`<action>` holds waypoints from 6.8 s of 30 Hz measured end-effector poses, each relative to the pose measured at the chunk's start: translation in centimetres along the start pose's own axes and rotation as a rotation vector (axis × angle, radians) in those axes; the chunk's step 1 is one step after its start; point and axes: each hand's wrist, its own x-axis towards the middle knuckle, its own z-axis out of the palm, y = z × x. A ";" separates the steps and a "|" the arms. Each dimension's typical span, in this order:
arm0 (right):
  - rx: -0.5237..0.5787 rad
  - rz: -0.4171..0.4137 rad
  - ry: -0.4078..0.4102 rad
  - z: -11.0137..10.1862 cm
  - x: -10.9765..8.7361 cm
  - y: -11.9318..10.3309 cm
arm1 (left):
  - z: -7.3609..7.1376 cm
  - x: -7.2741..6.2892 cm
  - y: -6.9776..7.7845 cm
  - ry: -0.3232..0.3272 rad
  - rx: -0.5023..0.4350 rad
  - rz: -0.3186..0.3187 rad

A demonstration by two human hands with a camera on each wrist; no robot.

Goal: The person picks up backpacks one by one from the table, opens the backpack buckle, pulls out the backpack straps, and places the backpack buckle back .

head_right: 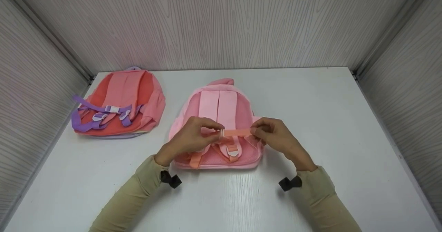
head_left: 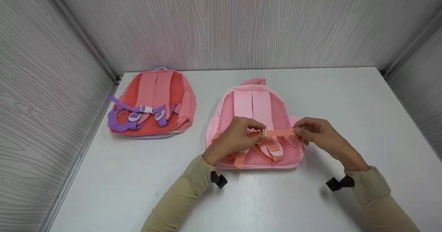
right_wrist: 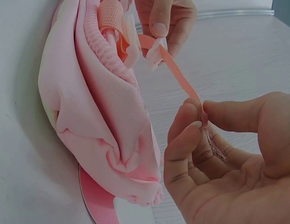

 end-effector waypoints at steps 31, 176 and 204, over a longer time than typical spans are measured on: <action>-0.055 0.053 -0.018 0.0 -0.1 0.1 | 1.2 0.8 0.7 0.003 -0.031 0.003; -0.197 0.084 -0.074 -1.4 -0.2 -0.1 | 6.5 4.6 2.1 -0.012 0.175 0.040; -0.386 0.090 -0.009 -1.8 -0.9 -1.3 | 2.5 1.3 2.4 0.033 0.251 0.056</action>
